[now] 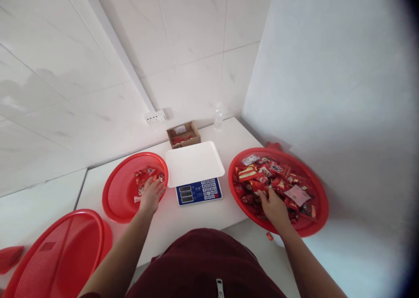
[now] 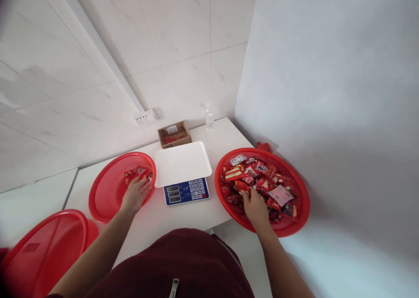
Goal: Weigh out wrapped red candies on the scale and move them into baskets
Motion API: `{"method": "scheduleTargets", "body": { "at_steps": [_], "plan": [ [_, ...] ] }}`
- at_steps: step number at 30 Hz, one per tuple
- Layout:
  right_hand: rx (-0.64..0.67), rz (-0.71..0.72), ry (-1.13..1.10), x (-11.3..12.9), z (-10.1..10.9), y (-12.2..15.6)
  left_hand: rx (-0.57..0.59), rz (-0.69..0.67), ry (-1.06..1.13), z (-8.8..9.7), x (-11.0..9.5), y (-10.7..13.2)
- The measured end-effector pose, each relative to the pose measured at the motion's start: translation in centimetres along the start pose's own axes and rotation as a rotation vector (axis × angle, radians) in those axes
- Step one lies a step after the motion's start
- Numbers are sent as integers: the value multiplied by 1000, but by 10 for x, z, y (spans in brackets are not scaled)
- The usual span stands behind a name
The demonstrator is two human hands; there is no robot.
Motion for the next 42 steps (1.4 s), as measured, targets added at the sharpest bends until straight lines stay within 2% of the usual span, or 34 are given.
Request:
{"method": "scheduleTargets", "body": {
  "at_steps": [3,8,10,13,16,19,21,25,28,33,37,42],
  "plan": [
    [72,-54,-139,15,16,11,272,71,-327,-25,32,31],
    [376,172,-400,73,22,49,775,280,-502,-66,90,88],
    [490,277,-423,91,18,65,893,342,-555,-74,103,100],
    [568,345,-442,102,13,81,945,407,-631,-73,113,107],
    [585,393,-381,102,10,86,946,409,-678,-66,114,104],
    [552,414,-290,94,9,83,901,329,-694,-59,109,97],
    [479,360,-273,82,8,72,837,272,-671,-55,103,90],
    [225,209,-158,45,4,40,763,204,-620,-47,84,77],
    [125,195,15,23,-5,20,680,213,-551,-37,74,66],
    [223,238,141,13,-31,11,463,264,-377,-15,69,44],
    [238,254,179,2,-49,9,314,277,-238,2,60,29],
    [171,277,188,-17,-66,3,167,119,-127,28,27,9]
  ]
}}
Point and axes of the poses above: each hand's wrist, its own y-axis away from the middle knuckle, its own z-axis out of the back of the hand, x = y × z, the point moved 3 cm from there along -y, towards the middle knuckle, and after that the axes turned 11 degrees about y, right-handed, at the moved point
